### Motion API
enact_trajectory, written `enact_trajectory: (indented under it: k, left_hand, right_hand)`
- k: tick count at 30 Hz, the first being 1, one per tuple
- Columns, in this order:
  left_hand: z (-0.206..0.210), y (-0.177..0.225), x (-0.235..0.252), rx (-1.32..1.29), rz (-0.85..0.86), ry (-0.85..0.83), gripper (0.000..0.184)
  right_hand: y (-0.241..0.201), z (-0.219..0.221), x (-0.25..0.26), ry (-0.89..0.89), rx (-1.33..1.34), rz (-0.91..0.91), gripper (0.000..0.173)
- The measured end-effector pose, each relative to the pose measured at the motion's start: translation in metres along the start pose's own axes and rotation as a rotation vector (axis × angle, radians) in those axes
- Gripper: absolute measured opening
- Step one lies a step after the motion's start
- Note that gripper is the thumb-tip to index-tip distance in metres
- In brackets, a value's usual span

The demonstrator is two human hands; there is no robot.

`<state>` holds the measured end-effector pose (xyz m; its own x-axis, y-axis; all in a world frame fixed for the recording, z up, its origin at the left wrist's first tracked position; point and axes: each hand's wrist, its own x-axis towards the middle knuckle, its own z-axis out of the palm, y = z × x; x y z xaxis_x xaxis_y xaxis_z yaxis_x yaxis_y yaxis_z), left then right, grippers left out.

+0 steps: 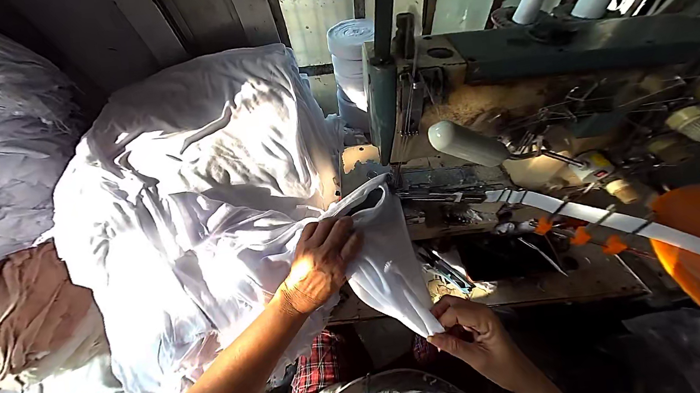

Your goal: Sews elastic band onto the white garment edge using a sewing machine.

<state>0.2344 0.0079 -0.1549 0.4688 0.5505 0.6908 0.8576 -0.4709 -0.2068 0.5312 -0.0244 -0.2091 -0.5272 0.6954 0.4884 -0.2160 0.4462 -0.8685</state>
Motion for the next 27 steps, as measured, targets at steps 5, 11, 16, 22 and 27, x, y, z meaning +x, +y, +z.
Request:
enact_trajectory:
  k: [5, 11, 16, 22, 27]
  left_hand:
    - [-0.005, -0.006, 0.015, 0.002, -0.034, 0.017, 0.023]
    - [-0.004, -0.024, 0.052, -0.048, -0.072, -0.094, 0.019]
    - [0.018, -0.053, 0.07, 0.002, -0.015, -0.036, 0.024]
    - [0.033, -0.08, 0.081, 0.038, -0.032, 0.125, 0.028]
    - [0.012, -0.084, 0.078, -0.378, -0.373, -0.27, 0.08]
  right_hand:
    - [0.006, -0.002, 0.019, 0.087, -0.164, -0.049, 0.018]
    - [0.019, -0.003, 0.053, 0.089, -0.157, -0.046, 0.018]
    - [0.024, 0.0, 0.08, 0.121, -0.151, -0.062, 0.019]
    - [0.022, -0.003, 0.107, 0.157, -0.156, -0.065, 0.017]
    - [0.021, -0.004, 0.122, 0.152, -0.103, -0.055, 0.013]
